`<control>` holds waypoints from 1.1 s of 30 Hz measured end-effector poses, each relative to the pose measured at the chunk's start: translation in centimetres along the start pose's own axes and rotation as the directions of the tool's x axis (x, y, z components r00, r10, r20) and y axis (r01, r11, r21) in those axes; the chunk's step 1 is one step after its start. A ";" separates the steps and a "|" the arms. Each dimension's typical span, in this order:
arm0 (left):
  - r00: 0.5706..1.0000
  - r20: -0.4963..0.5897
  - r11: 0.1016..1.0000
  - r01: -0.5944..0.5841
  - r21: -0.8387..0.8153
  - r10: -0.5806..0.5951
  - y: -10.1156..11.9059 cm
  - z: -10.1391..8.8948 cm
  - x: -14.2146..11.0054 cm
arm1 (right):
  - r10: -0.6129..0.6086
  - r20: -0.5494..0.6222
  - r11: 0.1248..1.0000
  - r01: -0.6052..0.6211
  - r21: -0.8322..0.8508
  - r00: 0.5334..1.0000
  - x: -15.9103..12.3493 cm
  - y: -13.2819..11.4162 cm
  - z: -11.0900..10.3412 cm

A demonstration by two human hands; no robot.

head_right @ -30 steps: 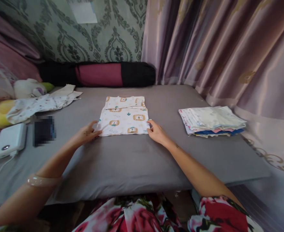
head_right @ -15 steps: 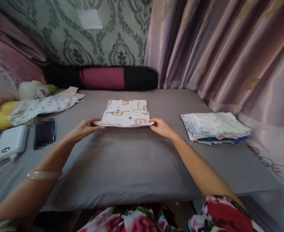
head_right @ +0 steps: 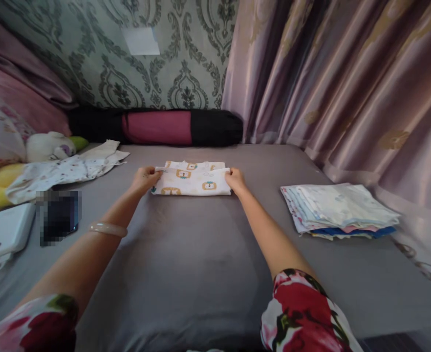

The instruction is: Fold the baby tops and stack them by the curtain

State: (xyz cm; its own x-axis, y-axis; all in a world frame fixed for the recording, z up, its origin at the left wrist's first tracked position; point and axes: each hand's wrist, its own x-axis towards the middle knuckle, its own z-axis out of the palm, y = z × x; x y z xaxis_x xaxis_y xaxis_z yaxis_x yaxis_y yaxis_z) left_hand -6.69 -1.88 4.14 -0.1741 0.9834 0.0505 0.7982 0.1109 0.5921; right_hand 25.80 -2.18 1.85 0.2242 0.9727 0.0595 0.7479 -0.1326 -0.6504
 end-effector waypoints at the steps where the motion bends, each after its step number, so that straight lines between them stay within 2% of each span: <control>1: 1.000 -0.013 1.000 0.015 0.011 -0.015 0.3 0.3 0.4 | 0.035 -0.020 0.999 -0.036 -0.039 0.999 0.4 -0.4 0.3; 3: 0.999 -0.042 0.998 0.030 0.052 -0.028 0.9 1.0 1.2 | 0.092 -0.074 0.990 -0.099 -0.098 0.993 1.0 -1.1 0.8; 9: 0.990 -0.137 0.995 -0.008 0.098 0.021 1.6 3.0 2.5 | 0.105 -0.135 0.975 -0.129 -0.183 0.985 1.3 -2.4 1.5; 15: 0.992 -0.123 0.995 -0.008 0.102 0.021 1.4 4.4 3.5 | 0.028 -0.123 0.963 -0.060 -0.262 0.992 1.7 -2.4 1.8; 24: 0.997 -0.082 0.977 0.007 0.212 0.010 0.7 5.3 4.6 | 0.015 -0.121 0.947 -0.053 -0.318 0.992 2.6 -1.9 2.3; 29: 0.996 -0.089 0.974 0.032 0.223 -0.013 0.0 6.0 5.0 | 0.054 -0.131 0.941 -0.094 -0.324 0.990 2.5 -1.8 2.8; 33: 0.996 -0.077 0.976 0.053 0.212 -0.037 0.3 5.8 4.8 | 0.110 -0.138 0.942 -0.147 -0.300 0.984 2.9 -1.6 2.8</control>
State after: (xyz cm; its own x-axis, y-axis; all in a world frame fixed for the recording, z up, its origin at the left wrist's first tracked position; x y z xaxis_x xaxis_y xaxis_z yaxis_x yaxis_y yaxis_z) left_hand -4.01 3.70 -0.10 -0.2476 0.9646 0.0907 0.8920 0.1904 0.4099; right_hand 23.51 1.40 0.94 0.3890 0.9167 0.0913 0.8595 -0.3254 -0.3942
